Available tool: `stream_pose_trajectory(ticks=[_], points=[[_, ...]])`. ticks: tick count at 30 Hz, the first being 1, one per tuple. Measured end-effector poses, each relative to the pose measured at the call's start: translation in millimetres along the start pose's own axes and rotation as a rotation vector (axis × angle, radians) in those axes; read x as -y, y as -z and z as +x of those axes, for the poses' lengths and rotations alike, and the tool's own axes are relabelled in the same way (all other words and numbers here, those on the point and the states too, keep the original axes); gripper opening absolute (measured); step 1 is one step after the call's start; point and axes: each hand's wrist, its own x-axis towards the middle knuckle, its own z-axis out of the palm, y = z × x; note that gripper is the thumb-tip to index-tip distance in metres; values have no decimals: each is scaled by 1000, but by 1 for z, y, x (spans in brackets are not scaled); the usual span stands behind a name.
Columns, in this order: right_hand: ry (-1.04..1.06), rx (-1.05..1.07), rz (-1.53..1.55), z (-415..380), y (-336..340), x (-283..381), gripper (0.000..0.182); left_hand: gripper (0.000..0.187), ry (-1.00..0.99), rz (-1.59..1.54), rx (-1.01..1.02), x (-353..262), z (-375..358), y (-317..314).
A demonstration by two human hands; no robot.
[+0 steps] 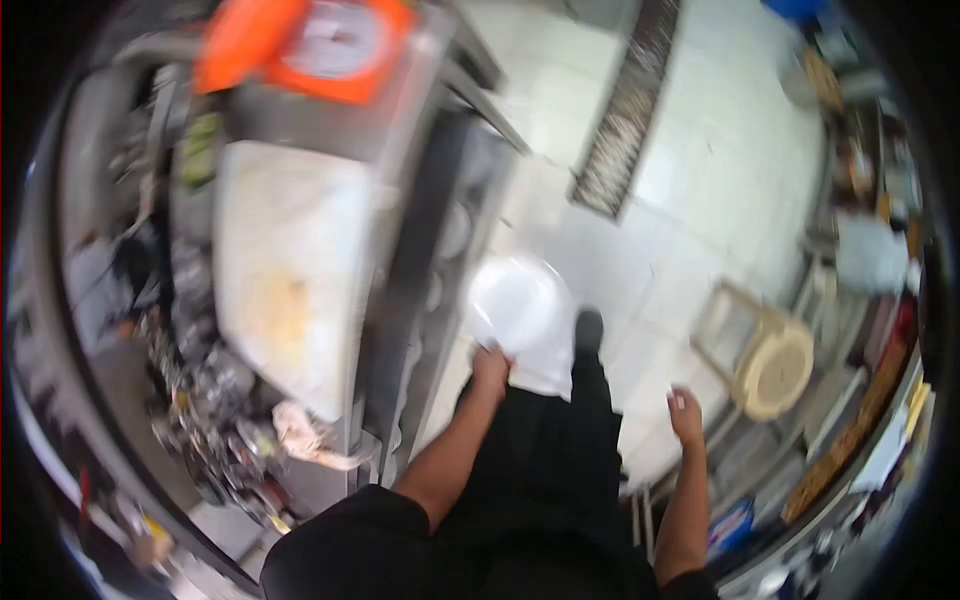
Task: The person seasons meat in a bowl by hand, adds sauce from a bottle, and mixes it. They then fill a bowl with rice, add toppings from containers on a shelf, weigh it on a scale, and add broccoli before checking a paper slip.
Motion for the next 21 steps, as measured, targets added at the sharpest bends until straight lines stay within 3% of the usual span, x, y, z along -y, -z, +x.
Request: stream_pose_trajectory(ticks=[1, 3, 4, 5, 6, 9, 10, 11, 13, 17, 18, 21], points=[[-88, 47, 38, -4, 14, -5, 30, 16, -42, 67, 91, -38, -65, 11], [14, 18, 17, -5, 32, -45, 28, 17, -85, 46, 360, -79, -147, 42], [282, -64, -105, 2, 28, -93, 27, 17, -138, 22, 421, -98, -178, 59], [146, 232, -241, 15, 45, -113, 26, 17, -186, 12, 500, -119, -206, 80], [-271, 295, 12, 5, 80, -76, 29, 19, -185, -65, 502, -136, -225, 99], [-471, 251, 214, -1, 129, -39, 26, 25, -248, -304, 465, -180, -254, 165], [-492, 245, 286, 1, 138, -33, 24, 24, -248, -295, 331, -208, -261, 196], [-521, 246, 355, 4, 149, -27, 23, 23, -410, -322, 330, -217, -244, 227], [-434, 235, 317, 19, 162, -4, 22, 19, -397, -519, 124, -271, -232, 289], [-315, 128, 287, 37, 161, 43, 22, 21, -642, -643, -222, -363, -122, 396], [-296, 82, 287, 39, 160, 59, 23, 23, -668, -665, -323, -391, -97, 417], [-258, 99, 243, 36, 165, 103, 27, 24, -534, -858, -345, -471, 11, 488]])
